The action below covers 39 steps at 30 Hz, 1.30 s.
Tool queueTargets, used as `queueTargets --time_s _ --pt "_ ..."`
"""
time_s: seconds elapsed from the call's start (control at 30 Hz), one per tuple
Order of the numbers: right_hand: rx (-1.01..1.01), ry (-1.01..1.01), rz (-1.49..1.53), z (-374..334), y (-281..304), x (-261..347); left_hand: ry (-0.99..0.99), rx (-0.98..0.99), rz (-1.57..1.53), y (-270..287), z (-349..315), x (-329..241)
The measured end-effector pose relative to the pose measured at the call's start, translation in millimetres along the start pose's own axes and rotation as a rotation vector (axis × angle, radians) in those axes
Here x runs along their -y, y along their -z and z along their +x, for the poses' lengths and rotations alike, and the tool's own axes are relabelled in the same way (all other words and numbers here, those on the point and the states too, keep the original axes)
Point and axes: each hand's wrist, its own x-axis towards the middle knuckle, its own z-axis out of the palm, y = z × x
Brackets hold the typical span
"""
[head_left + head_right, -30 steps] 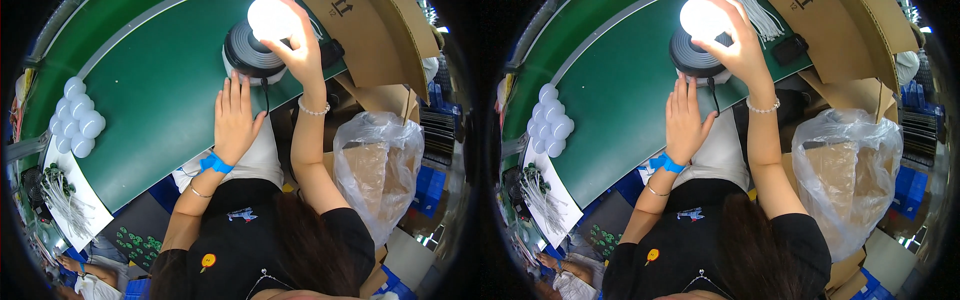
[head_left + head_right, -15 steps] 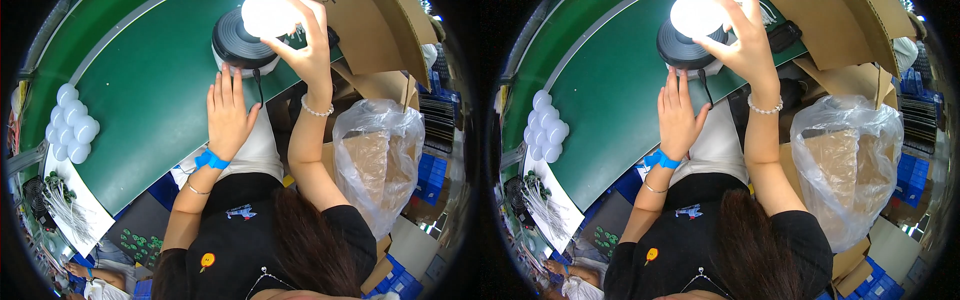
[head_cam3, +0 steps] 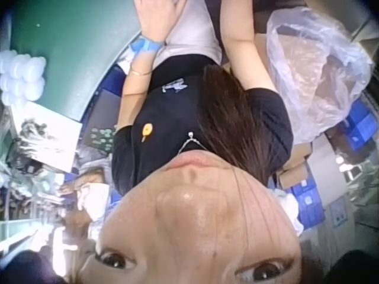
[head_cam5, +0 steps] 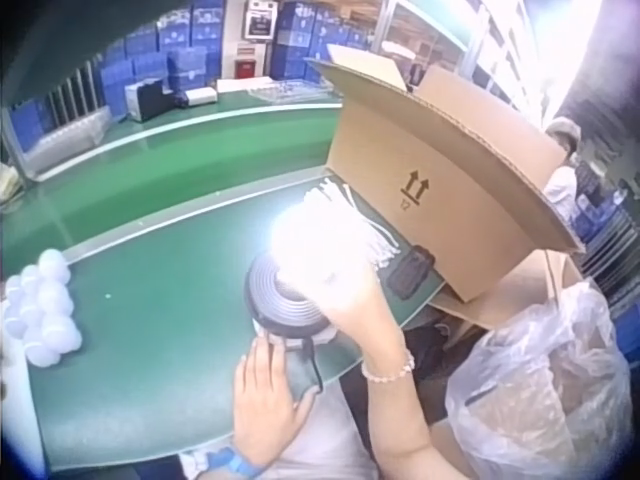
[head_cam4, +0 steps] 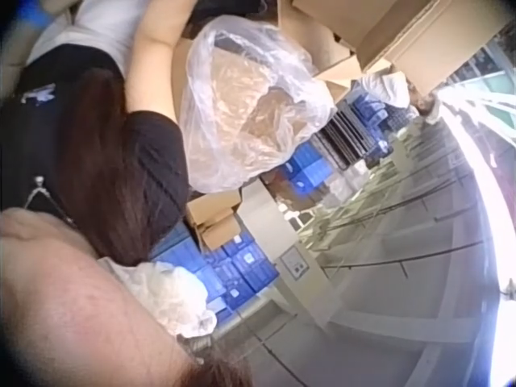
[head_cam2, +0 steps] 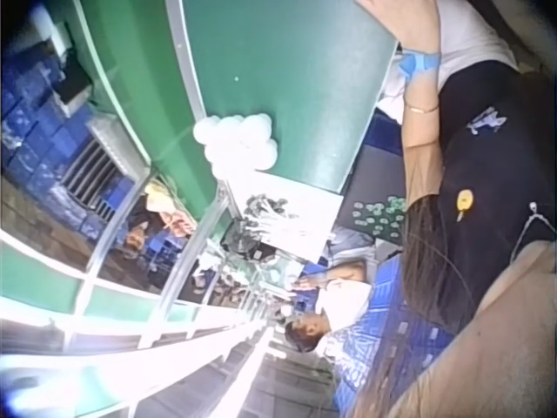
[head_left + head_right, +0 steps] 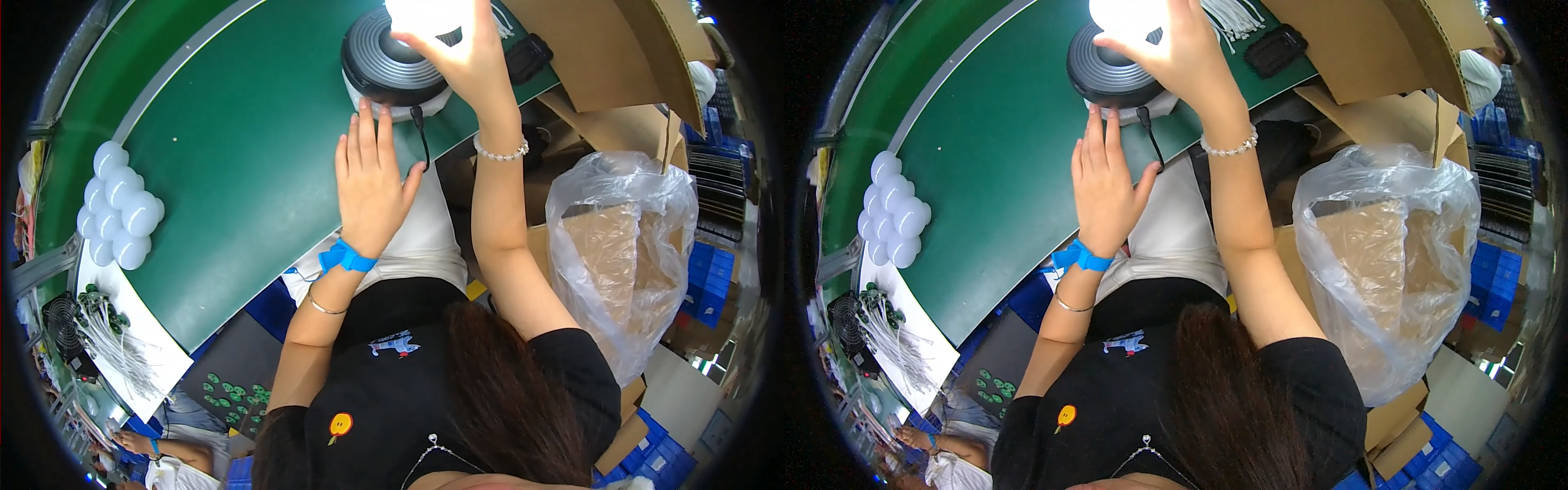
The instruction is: Checking the functionality of light bulbs by placing them on an electrical tester and sorting them into boxes.
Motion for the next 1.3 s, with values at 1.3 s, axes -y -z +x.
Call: queueTargets --time_s 1.3 --pt "-0.132 0.650 -0.589 6.6 -10.7 -2.7 0.003 -0.035 -0.019 -3.4 -1.0 1.6"
